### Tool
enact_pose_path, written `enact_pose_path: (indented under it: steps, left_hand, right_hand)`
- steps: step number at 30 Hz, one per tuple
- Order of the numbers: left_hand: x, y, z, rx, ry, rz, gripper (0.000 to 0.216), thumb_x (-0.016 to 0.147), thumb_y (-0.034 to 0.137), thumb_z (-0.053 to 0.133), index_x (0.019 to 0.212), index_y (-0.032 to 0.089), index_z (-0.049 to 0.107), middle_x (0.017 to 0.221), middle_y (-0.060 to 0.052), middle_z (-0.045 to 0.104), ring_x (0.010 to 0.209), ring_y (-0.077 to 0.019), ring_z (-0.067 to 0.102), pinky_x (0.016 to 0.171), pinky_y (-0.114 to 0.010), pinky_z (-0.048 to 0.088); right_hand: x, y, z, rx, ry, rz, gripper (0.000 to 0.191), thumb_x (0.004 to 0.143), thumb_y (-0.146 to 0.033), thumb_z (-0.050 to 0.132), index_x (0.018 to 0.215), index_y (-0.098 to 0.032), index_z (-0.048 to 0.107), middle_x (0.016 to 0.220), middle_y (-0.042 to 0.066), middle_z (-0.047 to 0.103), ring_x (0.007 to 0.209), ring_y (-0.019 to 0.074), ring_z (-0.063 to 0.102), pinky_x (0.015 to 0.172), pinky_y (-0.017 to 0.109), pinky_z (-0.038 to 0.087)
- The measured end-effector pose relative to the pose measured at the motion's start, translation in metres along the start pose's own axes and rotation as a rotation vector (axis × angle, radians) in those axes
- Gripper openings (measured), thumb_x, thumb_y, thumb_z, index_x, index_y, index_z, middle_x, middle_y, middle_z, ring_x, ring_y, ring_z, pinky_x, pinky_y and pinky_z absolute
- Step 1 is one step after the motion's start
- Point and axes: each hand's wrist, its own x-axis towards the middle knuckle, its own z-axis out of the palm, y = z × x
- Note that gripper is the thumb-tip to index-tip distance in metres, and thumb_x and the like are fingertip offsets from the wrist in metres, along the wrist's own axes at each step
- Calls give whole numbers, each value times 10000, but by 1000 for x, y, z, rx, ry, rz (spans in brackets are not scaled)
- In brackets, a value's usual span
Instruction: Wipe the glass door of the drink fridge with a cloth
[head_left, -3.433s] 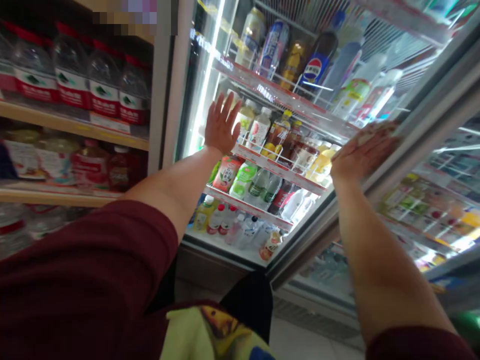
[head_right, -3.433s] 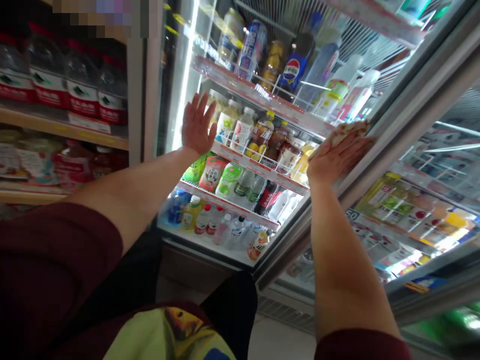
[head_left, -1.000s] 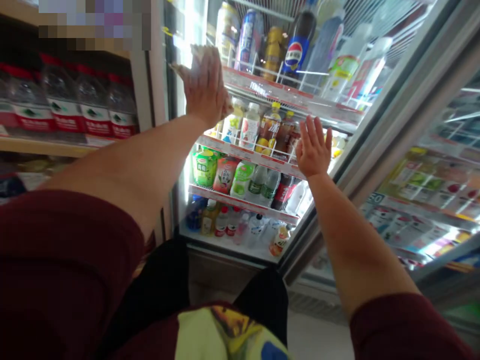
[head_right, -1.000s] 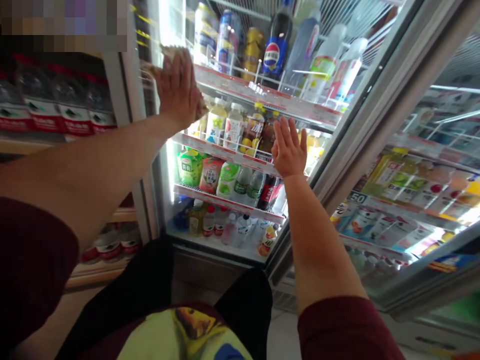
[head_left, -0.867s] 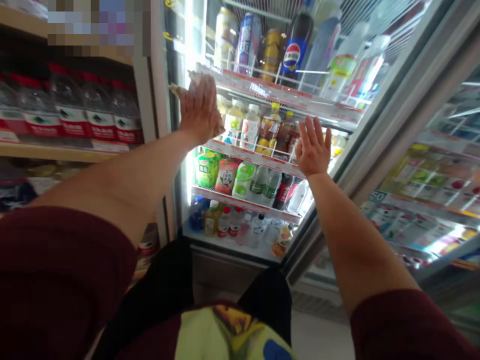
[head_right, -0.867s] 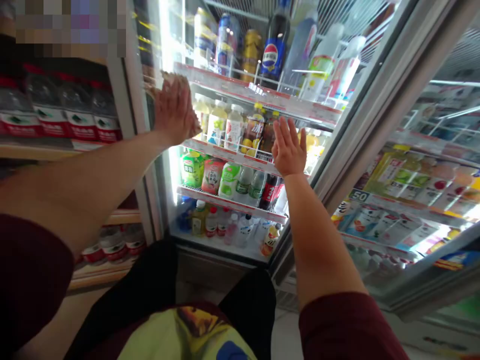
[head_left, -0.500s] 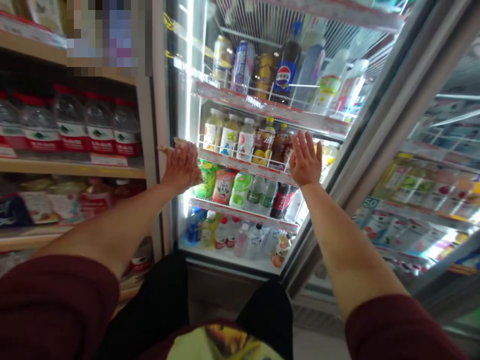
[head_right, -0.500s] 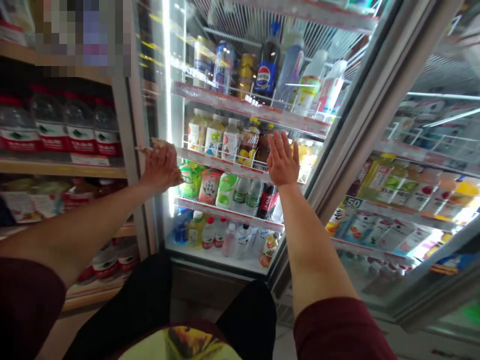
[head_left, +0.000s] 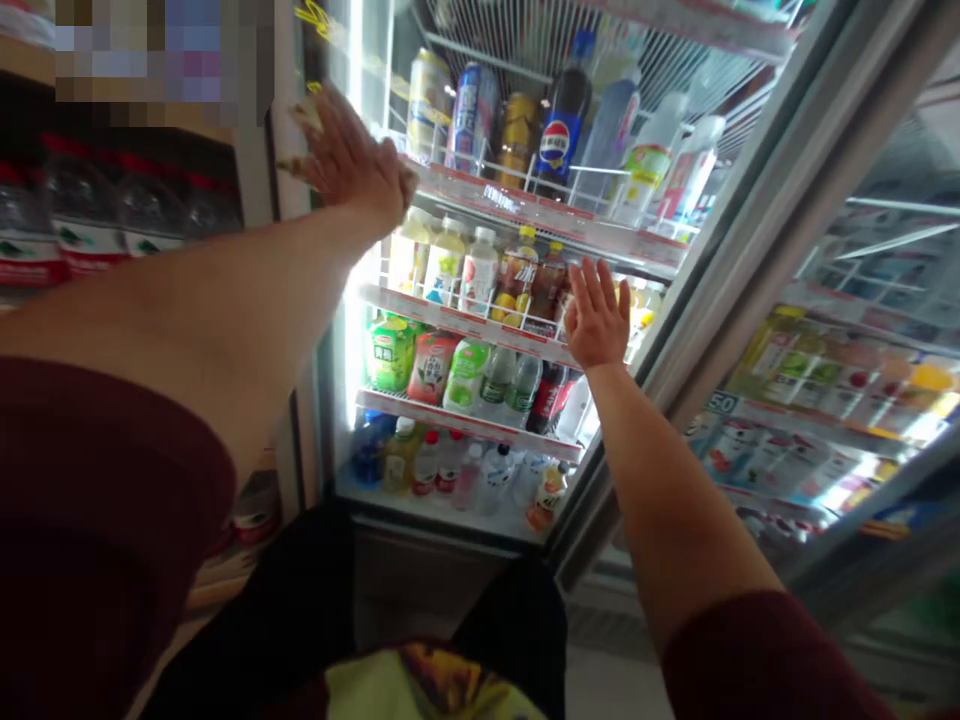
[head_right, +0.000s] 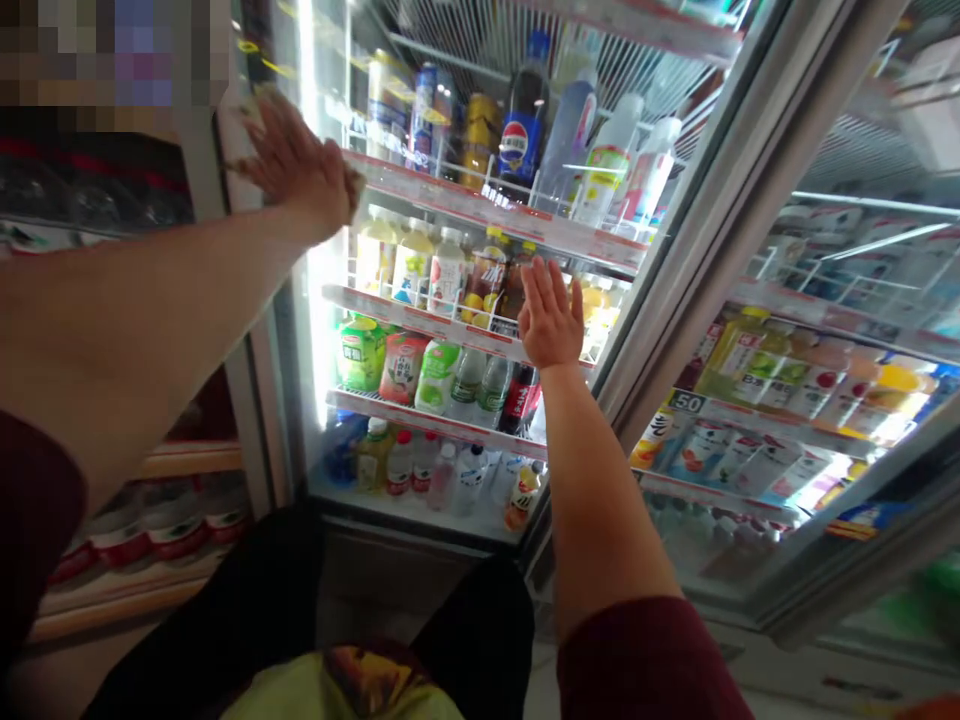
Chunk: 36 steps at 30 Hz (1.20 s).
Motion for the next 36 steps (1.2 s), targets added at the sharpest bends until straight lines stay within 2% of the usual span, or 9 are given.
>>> enact_pose_path:
  steps: [5, 9, 13, 15, 17, 20, 24, 30, 36]
  left_hand:
    - [-17, 11, 2, 47, 10, 145, 720, 1148, 349, 410, 1744, 114, 80, 1826, -78, 14, 1669, -303, -25, 1360, -526, -51]
    - [-57, -10, 21, 67, 8, 472, 731, 1111, 355, 423, 1739, 90, 158, 1814, -128, 89, 1673, -379, 35, 1347, -656, 11]
    - [-132, -56, 49, 112, -219, 844, 735, 1044, 420, 467, 1724, 184, 316, 1803, -82, 169, 1676, -386, 67, 1366, -642, 74]
    - [-165, -81, 60, 121, -335, 982, 644, 1014, 452, 523, 1644, 327, 481, 1740, -5, 369, 1656, -336, 226, 1366, -597, 187]
    - [-181, -101, 65, 117, -414, 1145, 600, 1027, 440, 509, 1621, 349, 510, 1694, -15, 452, 1639, -333, 282, 1343, -623, 226]
    - [-173, -108, 62, 124, -464, 1263, 585, 1041, 416, 495, 1625, 385, 488, 1686, 0, 465, 1639, -302, 291, 1347, -594, 221]
    - [-135, -75, 46, 111, -499, 1280, 560, 1048, 415, 488, 1607, 439, 489, 1701, 87, 436, 1646, -238, 280, 1381, -510, 171]
    - [-83, 27, 30, 132, -267, 1064, 642, 1106, 374, 424, 1724, 257, 292, 1811, 29, 146, 1691, -254, 28, 1390, -533, -14]
    - [-75, 105, 30, 104, -134, 853, 668, 1139, 444, 388, 1748, 239, 205, 1817, 2, 108, 1690, -292, 33, 1384, -581, 40]
  right_hand:
    - [-1, 2, 2, 8, 29, -17, 601, 1068, -240, 311, 1657, -232, 437, 1716, 69, 422, 1637, 276, 302, 1347, 605, 220]
    - [-2, 2, 2, 4, 34, -21, 611, 1059, -234, 304, 1653, -232, 443, 1708, 63, 435, 1632, 275, 314, 1341, 601, 237]
    - [-2, 0, 0, 3, 20, -3, 613, 1054, -238, 300, 1646, -221, 456, 1711, 63, 428, 1635, 269, 306, 1346, 590, 225]
    - [-2, -1, -2, 12, 10, 6, 617, 1056, -243, 299, 1658, -244, 432, 1707, 56, 437, 1637, 262, 302, 1346, 597, 219]
    - [-2, -2, -3, 23, -1, 7, 619, 1057, -245, 300, 1665, -262, 418, 1703, 54, 443, 1637, 257, 304, 1345, 600, 212]
    - [-1, -3, -1, 26, 17, 47, 628, 1054, -256, 314, 1677, -246, 398, 1718, 81, 419, 1633, 262, 312, 1341, 607, 201]
    - [3, -1, 7, -2, 113, 192, 668, 1065, -345, 343, 1716, -206, 287, 1761, 133, 318, 1658, 304, 232, 1309, 675, 190]
    - [4, 0, 13, -6, 146, 217, 641, 1080, -382, 327, 1702, -229, 320, 1762, 123, 320, 1660, 311, 218, 1296, 724, 124]
    - [0, -3, 8, 47, 177, 235, 634, 1043, -293, 322, 1668, -235, 411, 1724, 117, 401, 1642, 303, 278, 1298, 686, 199]
